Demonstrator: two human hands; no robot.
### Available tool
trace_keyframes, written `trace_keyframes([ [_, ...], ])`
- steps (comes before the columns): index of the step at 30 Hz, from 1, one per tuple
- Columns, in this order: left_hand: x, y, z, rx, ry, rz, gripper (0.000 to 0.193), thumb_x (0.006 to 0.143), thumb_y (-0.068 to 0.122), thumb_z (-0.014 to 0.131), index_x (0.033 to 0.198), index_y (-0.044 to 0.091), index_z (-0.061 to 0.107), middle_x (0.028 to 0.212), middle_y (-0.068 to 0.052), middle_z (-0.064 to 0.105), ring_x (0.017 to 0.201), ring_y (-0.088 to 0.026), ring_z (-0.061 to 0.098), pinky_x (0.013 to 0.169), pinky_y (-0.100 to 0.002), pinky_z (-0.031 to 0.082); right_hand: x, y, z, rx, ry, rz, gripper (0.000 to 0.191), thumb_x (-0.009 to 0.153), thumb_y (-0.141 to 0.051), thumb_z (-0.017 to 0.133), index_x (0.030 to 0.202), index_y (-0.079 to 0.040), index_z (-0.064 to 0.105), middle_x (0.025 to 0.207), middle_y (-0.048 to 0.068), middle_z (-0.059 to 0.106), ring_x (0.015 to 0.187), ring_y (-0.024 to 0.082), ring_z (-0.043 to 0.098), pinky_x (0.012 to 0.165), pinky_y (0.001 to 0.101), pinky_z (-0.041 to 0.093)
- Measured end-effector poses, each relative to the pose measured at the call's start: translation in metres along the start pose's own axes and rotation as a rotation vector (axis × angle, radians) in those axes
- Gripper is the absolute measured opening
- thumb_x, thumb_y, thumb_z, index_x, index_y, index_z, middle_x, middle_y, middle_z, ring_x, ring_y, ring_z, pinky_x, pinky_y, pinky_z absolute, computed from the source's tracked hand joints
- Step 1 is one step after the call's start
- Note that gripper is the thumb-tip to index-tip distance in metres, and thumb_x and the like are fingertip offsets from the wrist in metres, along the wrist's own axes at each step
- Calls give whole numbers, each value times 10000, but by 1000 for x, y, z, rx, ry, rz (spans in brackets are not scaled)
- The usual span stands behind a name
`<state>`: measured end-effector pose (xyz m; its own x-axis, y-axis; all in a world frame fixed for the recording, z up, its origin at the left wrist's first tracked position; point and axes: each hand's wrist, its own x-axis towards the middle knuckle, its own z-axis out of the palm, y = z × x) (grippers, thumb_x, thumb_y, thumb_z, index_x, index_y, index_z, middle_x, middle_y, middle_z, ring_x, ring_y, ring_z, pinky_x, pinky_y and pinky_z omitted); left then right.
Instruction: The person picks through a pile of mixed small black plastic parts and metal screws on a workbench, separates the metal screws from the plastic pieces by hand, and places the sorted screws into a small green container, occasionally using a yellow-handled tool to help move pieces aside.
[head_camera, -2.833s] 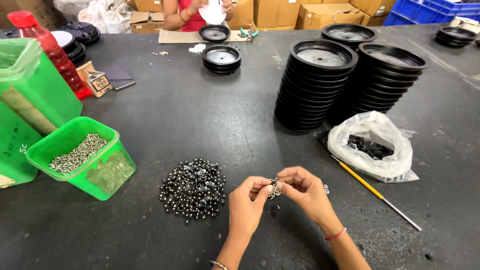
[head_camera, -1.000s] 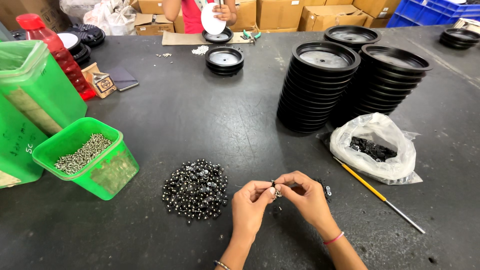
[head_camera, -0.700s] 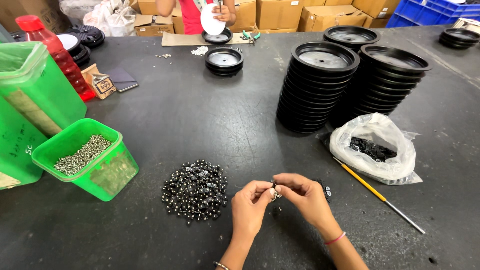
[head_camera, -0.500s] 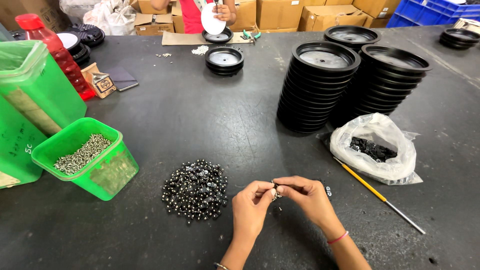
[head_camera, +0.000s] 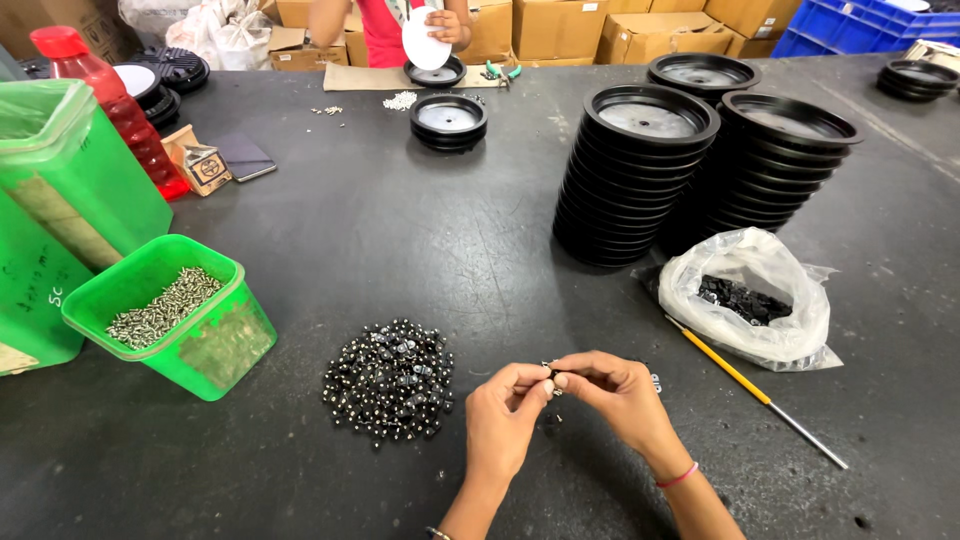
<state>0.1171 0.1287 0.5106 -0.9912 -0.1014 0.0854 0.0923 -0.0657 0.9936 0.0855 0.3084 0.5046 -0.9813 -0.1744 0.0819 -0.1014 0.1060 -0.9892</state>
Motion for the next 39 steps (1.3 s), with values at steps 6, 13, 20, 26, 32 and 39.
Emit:
trace_keyframes([
  [6,2,1,0,-17,12,-10,112,875,33,736,978,-4,760,850,-61,809,761,-87,751,714,-238,599,4,6,-5,52,-40,42,251,852,-51,735,1094,1,780,983,55,806,911,119,736,856,285,592],
  [13,-3,2,4,22,-6,28,98,876,5,723,966,3,761,812,-51,795,711,-73,718,665,-231,574,8,25,-4,60,8,-42,120,865,-25,755,975,21,772,891,68,782,838,117,701,793,292,573],
  [20,-3,3,7,32,-9,34,88,868,-10,722,949,5,753,797,-39,789,703,-73,717,653,-233,569,7,24,-6,76,-58,-65,50,874,5,735,922,0,721,894,44,755,864,104,680,826,282,559],
  [26,-4,4,6,64,-3,71,84,863,-26,712,938,1,740,788,-51,785,697,-87,716,649,-243,569,6,20,-1,40,-56,-83,46,888,20,713,910,-11,689,890,32,726,875,95,664,827,274,552],
  [32,-3,0,5,83,-9,91,80,865,-30,706,936,0,728,806,-60,791,712,-93,726,670,-252,575,5,19,3,-14,-39,-127,44,890,16,711,910,-13,685,882,26,720,875,89,657,827,269,547],
  [39,1,-15,9,88,-49,44,92,878,13,721,969,4,713,827,-51,782,727,-94,731,680,-252,590,5,8,-3,41,-97,-58,42,901,-7,711,942,2,709,912,36,729,894,99,667,845,287,551],
])
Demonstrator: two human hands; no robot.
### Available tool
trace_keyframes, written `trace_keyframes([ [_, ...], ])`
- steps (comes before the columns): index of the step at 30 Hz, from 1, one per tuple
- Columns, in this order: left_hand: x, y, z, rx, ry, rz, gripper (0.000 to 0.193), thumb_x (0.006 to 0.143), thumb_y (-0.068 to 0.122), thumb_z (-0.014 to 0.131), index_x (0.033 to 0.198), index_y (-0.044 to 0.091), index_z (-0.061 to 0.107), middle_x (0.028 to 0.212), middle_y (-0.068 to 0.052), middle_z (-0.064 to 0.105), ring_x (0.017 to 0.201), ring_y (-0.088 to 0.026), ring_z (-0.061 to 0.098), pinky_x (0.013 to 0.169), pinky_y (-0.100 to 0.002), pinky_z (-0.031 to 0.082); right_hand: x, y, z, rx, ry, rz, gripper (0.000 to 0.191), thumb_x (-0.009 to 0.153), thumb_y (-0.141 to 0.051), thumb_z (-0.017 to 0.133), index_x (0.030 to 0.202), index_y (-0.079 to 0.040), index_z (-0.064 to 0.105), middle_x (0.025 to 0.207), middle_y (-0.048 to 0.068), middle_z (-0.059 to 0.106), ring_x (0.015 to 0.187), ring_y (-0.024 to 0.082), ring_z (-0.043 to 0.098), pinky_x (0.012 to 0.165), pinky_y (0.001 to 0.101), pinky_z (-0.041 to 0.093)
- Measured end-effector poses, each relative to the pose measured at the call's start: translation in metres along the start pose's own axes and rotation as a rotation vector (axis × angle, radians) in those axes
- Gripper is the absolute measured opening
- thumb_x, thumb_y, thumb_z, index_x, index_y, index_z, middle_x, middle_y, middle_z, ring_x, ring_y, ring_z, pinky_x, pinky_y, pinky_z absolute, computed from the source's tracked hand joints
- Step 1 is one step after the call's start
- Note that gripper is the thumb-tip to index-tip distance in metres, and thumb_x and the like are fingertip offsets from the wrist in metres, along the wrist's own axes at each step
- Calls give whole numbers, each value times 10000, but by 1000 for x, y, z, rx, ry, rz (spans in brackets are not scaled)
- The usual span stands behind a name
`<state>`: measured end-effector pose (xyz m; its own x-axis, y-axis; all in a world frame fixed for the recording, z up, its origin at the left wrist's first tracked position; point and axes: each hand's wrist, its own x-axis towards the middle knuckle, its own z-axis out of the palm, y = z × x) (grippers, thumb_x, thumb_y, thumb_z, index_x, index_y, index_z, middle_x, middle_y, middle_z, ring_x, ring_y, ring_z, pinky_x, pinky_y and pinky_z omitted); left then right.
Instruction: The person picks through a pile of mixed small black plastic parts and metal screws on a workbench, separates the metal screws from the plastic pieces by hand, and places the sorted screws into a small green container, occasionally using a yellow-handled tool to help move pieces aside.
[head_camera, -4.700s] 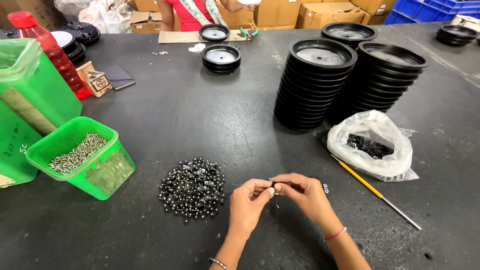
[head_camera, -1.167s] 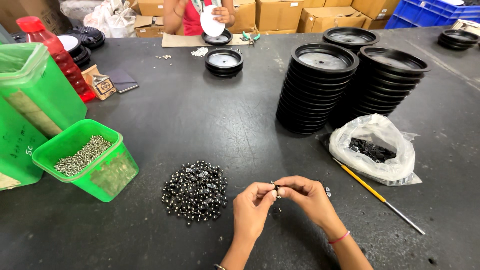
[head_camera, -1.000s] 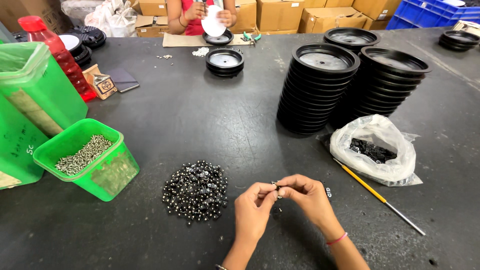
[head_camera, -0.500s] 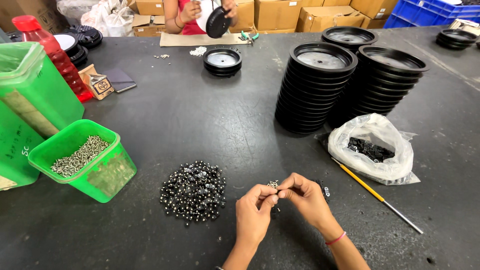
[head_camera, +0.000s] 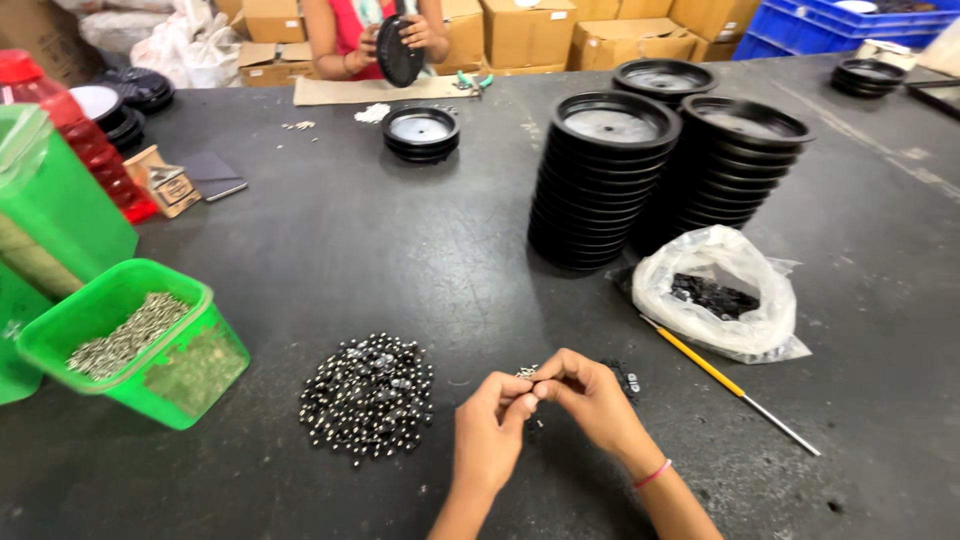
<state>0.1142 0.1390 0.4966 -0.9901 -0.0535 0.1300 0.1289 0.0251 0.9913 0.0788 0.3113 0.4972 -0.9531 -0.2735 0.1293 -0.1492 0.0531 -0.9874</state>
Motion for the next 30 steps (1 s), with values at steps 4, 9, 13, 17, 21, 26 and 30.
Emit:
trace_keyframes([
  [4,7,-13,-2,-202,-84,-118,97,913,54,706,983,-11,722,885,-93,777,759,-119,716,707,-275,599,-1,-3,-19,-53,48,80,106,888,-82,737,979,-28,743,943,32,752,874,97,666,807,280,545],
  [9,11,-19,-18,-388,-31,-217,143,932,102,679,976,-33,689,974,-118,805,829,-134,732,781,-280,601,-15,4,-98,-889,708,45,171,891,-208,736,1016,-106,793,1045,97,767,892,277,725,832,369,549],
  [13,12,-20,-23,-549,-42,-279,178,928,87,703,1044,-40,658,1017,-126,791,876,-139,714,826,-283,578,-33,29,-143,-1216,844,222,247,808,-245,791,1013,-110,812,1069,152,743,988,373,682,885,453,535],
  [17,11,-23,-31,-601,-78,-297,378,886,49,704,1263,58,679,1065,-89,749,917,-113,667,839,-264,544,-30,37,-138,-1092,814,260,167,917,-209,741,1042,-108,788,1052,157,749,981,363,696,876,450,535],
  [21,17,-31,-30,-615,-60,-294,376,910,50,701,1283,4,693,1104,-88,748,960,-131,675,899,-274,560,-16,11,-94,-813,670,-94,177,980,-154,643,1135,-86,695,979,111,734,892,323,703,790,409,531],
  [26,28,-44,-37,-707,-26,-365,322,919,62,696,1232,-15,695,1093,-99,749,979,-159,703,923,-293,575,-12,-28,-31,-819,421,-233,201,901,-170,692,1081,-103,753,825,96,642,757,301,621,699,406,500],
  [30,34,-47,-39,-739,-16,-388,316,923,86,693,1222,-17,703,1085,-106,752,973,-164,712,912,-286,578,-11,-48,-10,-935,285,-379,217,806,-213,755,1014,-160,783,818,22,701,800,250,644,727,390,490],
])
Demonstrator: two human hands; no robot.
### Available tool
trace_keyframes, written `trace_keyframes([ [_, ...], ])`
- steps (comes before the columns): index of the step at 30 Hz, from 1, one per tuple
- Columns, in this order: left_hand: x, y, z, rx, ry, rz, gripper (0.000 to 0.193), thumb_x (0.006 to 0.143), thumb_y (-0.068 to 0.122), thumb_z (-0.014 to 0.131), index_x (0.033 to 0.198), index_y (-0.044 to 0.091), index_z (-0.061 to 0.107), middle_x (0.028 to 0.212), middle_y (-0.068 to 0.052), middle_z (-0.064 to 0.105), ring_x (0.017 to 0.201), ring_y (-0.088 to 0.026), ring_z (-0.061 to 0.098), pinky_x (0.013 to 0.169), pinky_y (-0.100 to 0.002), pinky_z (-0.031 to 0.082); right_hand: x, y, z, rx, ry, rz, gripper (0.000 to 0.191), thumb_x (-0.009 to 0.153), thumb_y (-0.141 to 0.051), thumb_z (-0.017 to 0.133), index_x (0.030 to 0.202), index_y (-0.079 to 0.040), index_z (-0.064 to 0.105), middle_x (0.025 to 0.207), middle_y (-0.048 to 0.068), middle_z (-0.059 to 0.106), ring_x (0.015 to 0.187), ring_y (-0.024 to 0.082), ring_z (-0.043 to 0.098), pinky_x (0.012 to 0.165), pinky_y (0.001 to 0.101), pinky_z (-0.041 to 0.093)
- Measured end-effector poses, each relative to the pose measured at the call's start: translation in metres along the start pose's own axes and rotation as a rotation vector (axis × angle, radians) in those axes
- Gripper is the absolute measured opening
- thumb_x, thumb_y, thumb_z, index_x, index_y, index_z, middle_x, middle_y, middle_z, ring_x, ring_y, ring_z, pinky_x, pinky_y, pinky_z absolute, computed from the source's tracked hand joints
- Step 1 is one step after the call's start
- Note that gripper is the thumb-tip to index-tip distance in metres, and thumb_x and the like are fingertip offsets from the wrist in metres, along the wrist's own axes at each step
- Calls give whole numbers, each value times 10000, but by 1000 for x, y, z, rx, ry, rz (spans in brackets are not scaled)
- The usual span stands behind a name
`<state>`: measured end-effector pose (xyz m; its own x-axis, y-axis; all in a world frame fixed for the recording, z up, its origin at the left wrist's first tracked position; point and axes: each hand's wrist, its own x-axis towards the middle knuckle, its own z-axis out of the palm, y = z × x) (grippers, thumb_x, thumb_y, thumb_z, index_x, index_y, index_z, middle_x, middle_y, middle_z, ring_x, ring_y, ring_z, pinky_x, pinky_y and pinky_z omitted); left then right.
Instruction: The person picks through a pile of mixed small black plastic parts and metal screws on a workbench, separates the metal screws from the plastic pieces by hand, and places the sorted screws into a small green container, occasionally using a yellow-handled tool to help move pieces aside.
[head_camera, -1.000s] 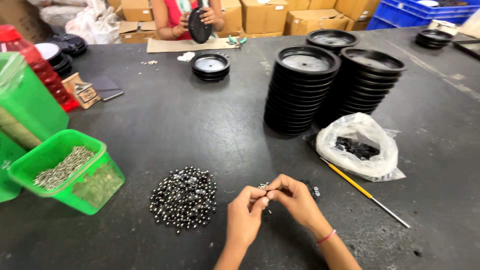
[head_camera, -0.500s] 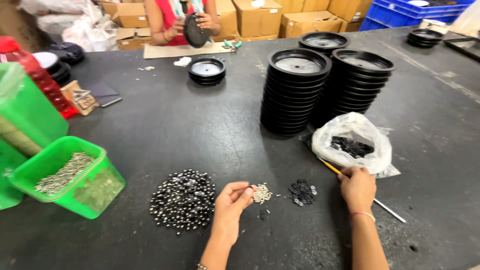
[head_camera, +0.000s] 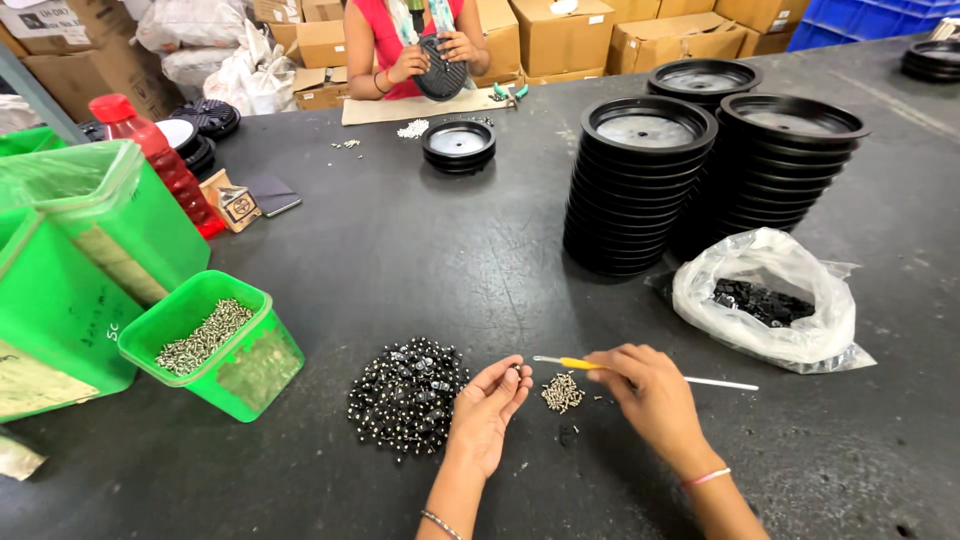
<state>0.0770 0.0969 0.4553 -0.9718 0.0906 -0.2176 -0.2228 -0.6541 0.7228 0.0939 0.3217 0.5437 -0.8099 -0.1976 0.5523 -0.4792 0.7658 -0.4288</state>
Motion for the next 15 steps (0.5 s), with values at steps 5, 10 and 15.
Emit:
trace_keyframes([
  [5,2,0,1,13,5,-10,306,919,81,700,1210,-10,716,1062,-99,756,953,-156,707,890,-281,573,0,-9,2,43,22,-24,192,788,-196,769,978,-164,771,898,-35,743,820,205,657,720,357,495],
  [10,1,1,2,29,12,-6,298,908,63,708,1197,-10,720,1040,-101,757,940,-159,710,882,-280,583,1,-8,3,12,-17,-35,170,783,-186,773,952,-174,773,891,-58,749,795,194,647,695,350,467],
  [15,-2,-1,5,49,22,-5,286,902,52,714,1179,-17,723,1030,-98,759,936,-157,714,877,-280,585,-1,-9,0,4,-26,-40,160,783,-173,771,944,-168,771,905,-64,748,799,195,635,692,351,451],
])
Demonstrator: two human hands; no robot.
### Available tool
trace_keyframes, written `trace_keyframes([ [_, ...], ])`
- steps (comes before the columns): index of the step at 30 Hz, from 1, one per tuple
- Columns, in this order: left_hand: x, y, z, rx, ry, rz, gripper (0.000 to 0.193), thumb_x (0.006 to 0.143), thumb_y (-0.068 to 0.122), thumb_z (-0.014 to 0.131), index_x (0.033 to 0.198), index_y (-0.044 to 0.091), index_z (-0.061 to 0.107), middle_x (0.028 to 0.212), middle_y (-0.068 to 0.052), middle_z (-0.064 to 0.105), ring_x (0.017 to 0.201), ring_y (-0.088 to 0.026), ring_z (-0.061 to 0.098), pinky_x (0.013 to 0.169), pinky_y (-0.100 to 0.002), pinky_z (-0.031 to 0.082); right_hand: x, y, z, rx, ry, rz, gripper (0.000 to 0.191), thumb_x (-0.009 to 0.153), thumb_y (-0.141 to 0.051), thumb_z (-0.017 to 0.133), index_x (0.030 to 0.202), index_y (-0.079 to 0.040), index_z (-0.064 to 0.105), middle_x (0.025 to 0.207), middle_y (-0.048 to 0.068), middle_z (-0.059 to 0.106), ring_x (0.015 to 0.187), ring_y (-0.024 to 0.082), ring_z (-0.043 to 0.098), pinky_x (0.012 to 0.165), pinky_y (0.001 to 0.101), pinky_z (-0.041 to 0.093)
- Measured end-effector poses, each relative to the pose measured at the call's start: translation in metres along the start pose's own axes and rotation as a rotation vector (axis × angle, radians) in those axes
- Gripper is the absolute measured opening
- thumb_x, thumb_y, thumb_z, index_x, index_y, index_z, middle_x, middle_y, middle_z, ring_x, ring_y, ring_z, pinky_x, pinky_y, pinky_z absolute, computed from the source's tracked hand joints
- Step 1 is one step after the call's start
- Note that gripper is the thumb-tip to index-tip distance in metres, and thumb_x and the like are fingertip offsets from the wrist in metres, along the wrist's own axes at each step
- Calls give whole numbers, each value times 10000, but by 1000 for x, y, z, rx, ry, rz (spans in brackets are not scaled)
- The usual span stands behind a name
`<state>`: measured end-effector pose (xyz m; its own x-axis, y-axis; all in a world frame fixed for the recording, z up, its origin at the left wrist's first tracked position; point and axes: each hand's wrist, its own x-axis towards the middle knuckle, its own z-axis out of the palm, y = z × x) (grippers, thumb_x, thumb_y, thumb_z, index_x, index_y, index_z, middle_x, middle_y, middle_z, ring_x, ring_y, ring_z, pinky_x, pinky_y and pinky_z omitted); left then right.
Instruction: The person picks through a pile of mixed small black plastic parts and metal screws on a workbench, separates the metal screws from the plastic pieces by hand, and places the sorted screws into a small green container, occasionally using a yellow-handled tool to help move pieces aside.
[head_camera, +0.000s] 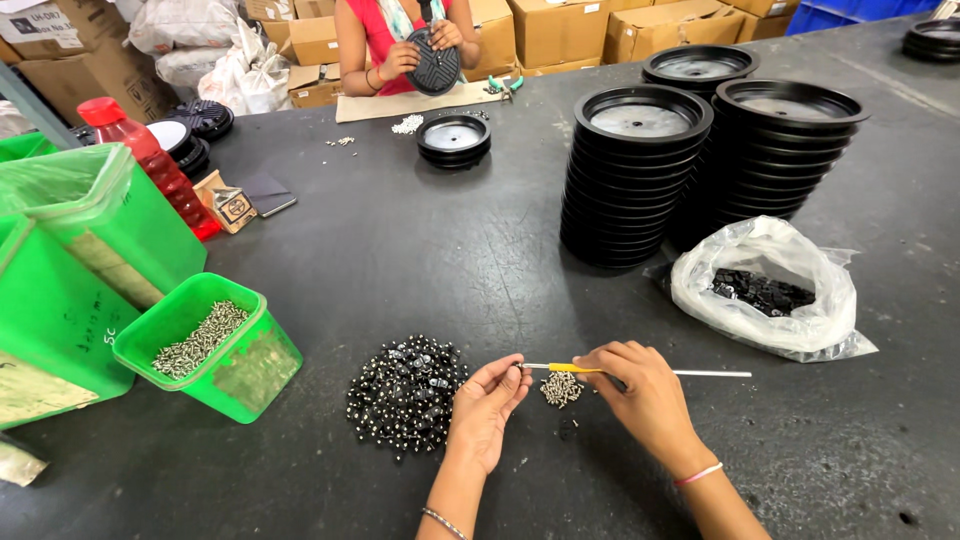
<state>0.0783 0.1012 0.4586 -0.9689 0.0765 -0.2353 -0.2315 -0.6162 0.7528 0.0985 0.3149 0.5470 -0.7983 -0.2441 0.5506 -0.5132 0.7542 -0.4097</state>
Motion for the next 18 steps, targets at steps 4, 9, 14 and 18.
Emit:
trace_keyframes([
  [4,0,0,1,45,15,19,270,900,50,719,1160,-18,731,1019,-102,763,923,-158,716,860,-276,587,0,-1,0,-2,12,0,168,773,-170,778,941,-161,767,895,-59,732,792,188,623,697,348,437],
  [9,-1,-5,2,117,56,65,251,886,47,735,1127,-21,743,997,-111,778,878,-161,723,821,-282,592,-3,-3,0,-47,40,-26,161,767,-161,779,927,-164,765,829,-47,690,777,186,609,699,355,423],
  [14,-1,-7,2,157,38,137,240,876,48,745,1104,-27,752,981,-112,785,854,-156,725,804,-283,599,-4,-2,1,-60,52,-47,149,766,-156,782,914,-159,762,803,-41,668,772,191,606,684,362,417],
  [18,-3,-6,1,193,47,127,228,873,52,750,1088,-25,758,963,-111,789,834,-155,724,785,-286,599,-5,0,3,-73,57,-62,143,762,-146,779,903,-158,758,797,-37,656,772,194,604,683,363,427],
])
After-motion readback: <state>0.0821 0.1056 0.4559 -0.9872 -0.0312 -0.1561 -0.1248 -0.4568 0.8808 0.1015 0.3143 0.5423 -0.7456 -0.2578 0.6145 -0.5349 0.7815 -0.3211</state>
